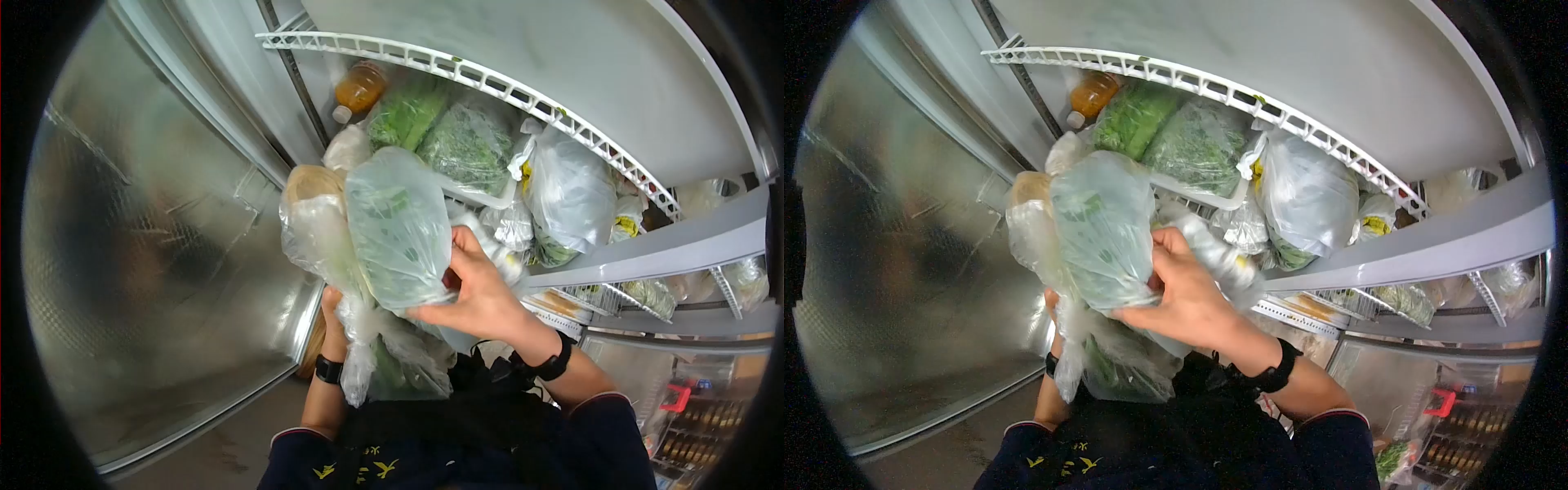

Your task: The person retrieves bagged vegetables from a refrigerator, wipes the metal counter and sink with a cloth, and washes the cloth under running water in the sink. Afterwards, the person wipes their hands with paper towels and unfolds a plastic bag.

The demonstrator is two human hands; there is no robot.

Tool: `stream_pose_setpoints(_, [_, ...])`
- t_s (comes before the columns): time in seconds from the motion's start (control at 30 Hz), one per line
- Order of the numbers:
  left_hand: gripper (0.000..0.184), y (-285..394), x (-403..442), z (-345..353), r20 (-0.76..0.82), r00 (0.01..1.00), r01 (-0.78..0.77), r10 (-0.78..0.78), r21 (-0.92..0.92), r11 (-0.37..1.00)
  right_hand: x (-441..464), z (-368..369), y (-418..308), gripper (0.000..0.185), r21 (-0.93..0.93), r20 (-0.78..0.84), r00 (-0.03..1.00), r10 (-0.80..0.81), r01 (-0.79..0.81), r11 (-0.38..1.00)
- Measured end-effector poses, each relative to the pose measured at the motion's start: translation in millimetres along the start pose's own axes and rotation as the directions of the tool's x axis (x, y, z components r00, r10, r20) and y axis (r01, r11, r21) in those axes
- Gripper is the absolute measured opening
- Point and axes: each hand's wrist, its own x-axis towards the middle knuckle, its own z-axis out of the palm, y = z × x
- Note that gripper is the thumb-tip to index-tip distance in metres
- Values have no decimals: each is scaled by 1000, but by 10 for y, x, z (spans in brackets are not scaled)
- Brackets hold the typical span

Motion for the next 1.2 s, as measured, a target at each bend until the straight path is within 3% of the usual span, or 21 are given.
stream_pose_setpoints(0.07, [56, -153, 30, -319, 177, 982, 60, -64, 30, 998, 48, 0, 63, 66, -153, -100, 988, -113, 97, 983])
stream_pose_setpoints(0.1, [56, -92, 147, 19, 213, 976, 29, -41, 57, 998, 96, -106, 238, 66, -157, -125, 979, -161, 140, 978])
stream_pose_setpoints(0.17, [51, 116, -6, 922, -325, 939, 185, -116, 192, 964, 82, -212, 465, 61, -424, -258, 906, -335, 205, 882])
stream_pose_setpoints(0.2, [45, 44, -19, 815, -232, 970, 131, -75, 235, 963, 20, -271, 478, 61, -423, -264, 904, -337, 206, 882])
stream_pose_setpoints(0.27, [41, -141, -52, 207, -134, 985, 127, -106, 153, 980, -187, -362, 518, 56, 195, -196, 981, -8, 47, 980])
stream_pose_setpoints(0.3, [38, -186, -67, 53, -43, 991, 129, -126, 59, 990, -334, -419, 566, 56, 199, -197, 980, -7, 47, 979])
stream_pose_setpoints(0.37, [37, 1, 18, 223, -53, 990, 134, -128, 122, 983, -645, -486, 725, 52, 366, -222, 975, -22, 104, 925])
stream_pose_setpoints(0.43, [35, 285, 27, 614, -96, 984, 166, -149, 206, 964, -1028, -482, 985, 56, 512, -187, 969, 161, -43, 858])
stream_pose_setpoints(0.53, [33, 779, 136, 1416, -151, 977, 196, -153, 330, 924, -1470, -363, 1289, 56, 647, -211, 935, 285, -85, 758])
stream_pose_setpoints(0.57, [31, 884, 236, 1765, -155, 908, 418, -390, 254, 872, -1593, -347, 1324, 56, 650, -212, 937, 278, -77, 756])
stream_pose_setpoints(0.6, [29, 883, 244, 1963, 189, 922, 257, -337, 353, 900, -1713, -323, 1355, 57, 670, -241, 922, 304, -68, 739])
stream_pose_setpoints(0.67, [33, 867, 573, 2031, 378, 887, -115, -265, 737, 666, -1885, -254, 1357, 58, 710, -327, 874, 358, -23, 704])
stream_pose_setpoints(0.7, [38, 875, 792, 2147, 540, 808, -348, -235, 759, 550, -1954, -244, 1362, 58, 713, -325, 876, 356, -21, 701])
stream_pose_setpoints(0.73, [44, 883, 998, 2276, 683, 691, -564, -235, 714, 414, -2022, -237, 1372, 59, 736, -356, 854, 381, 4, 677])
stream_pose_setpoints(0.77, [42, 1009, 1044, 2602, 759, 563, -799, -327, 601, 20, -2087, -229, 1382, 59, 755, -387, 827, 407, 32, 654])
stream_pose_setpoints(0.8, [39, 995, 1445, 2557, 821, 422, -907, -385, 387, -170, -2118, -197, 1369, 59, 751, -428, 794, 432, 47, 659])
stream_pose_setpoints(0.83, [40, 943, 1721, 2624, 803, 458, -885, -382, 371, -281, -2152, -169, 1349, 59, 751, -430, 794, 430, 50, 659])
stream_pose_setpoints(0.87, [40, 856, 1897, 2704, 739, 569, -818, -360, 464, -340, -2193, -142, 1326, 59, 743, -460, 773, 437, 65, 666])
stream_pose_setpoints(0.97, [41, 352, 2463, 2673, 554, 763, -645, -332, 620, -447, -2263, -40, 1341, 59, 716, -525, 733, 433, 104, 691])
stream_pose_setpoints(1.1, [43, -417, 2822, 2399, 442, 818, -575, -369, 623, -530, -2217, 49, 1358, 57, 759, -510, 697, 504, 88, 645])
stream_pose_setpoints(1.2, [44, -621, 2969, 2307, 450, 817, -577, -361, 623, -529, -2098, -20, 1203, 59, 695, -500, 720, 481, 2, 719])
